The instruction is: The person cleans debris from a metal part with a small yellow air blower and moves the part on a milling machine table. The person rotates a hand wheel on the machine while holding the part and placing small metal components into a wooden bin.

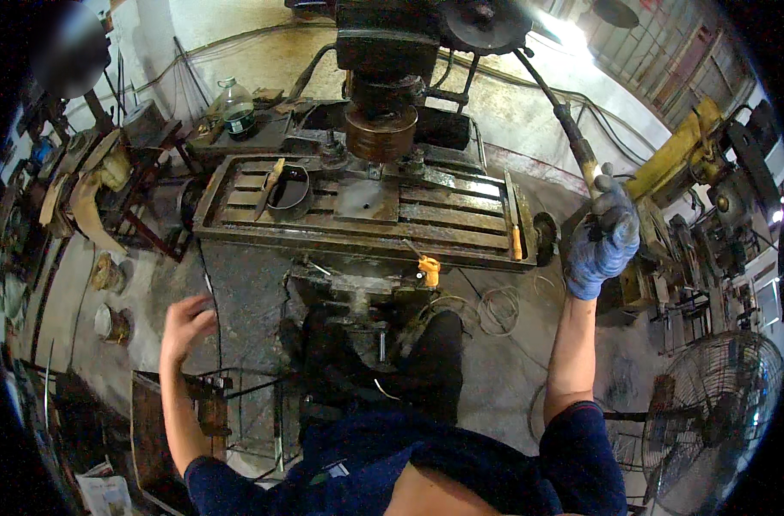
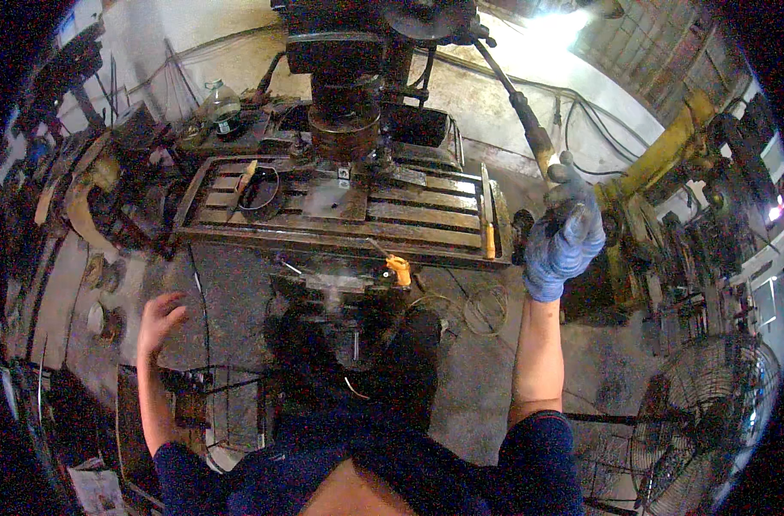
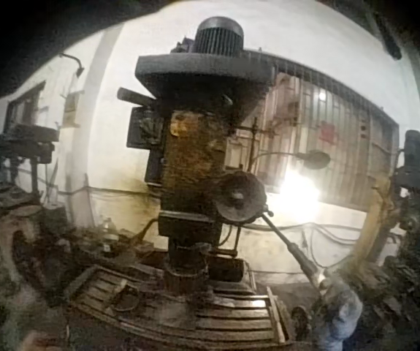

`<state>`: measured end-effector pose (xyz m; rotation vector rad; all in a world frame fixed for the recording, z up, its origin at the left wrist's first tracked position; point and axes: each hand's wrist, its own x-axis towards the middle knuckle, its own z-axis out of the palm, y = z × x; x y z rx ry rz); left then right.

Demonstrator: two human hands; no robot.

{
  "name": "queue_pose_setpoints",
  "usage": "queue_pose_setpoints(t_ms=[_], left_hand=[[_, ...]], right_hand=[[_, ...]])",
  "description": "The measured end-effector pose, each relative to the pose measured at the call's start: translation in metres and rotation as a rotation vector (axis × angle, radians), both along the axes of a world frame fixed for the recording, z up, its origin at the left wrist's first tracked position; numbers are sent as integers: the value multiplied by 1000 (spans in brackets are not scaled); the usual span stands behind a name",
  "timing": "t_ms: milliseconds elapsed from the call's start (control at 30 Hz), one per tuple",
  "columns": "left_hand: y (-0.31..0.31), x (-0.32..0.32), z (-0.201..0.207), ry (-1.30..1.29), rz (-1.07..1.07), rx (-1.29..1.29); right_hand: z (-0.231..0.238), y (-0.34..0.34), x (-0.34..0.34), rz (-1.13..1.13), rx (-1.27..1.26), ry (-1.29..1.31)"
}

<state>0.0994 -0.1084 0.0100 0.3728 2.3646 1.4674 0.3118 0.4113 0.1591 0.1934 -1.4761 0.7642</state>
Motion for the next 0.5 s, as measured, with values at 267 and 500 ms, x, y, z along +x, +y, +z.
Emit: queue_pose_setpoints(t_ms=[267,500], left_hand=[[-225,75,-74,-4,608,-125],[-412,184,-182,222,466,-758]], right_hand=[[-19,2,-2,-166,-23,-35],[-25,2,-12,28,-115,11]])
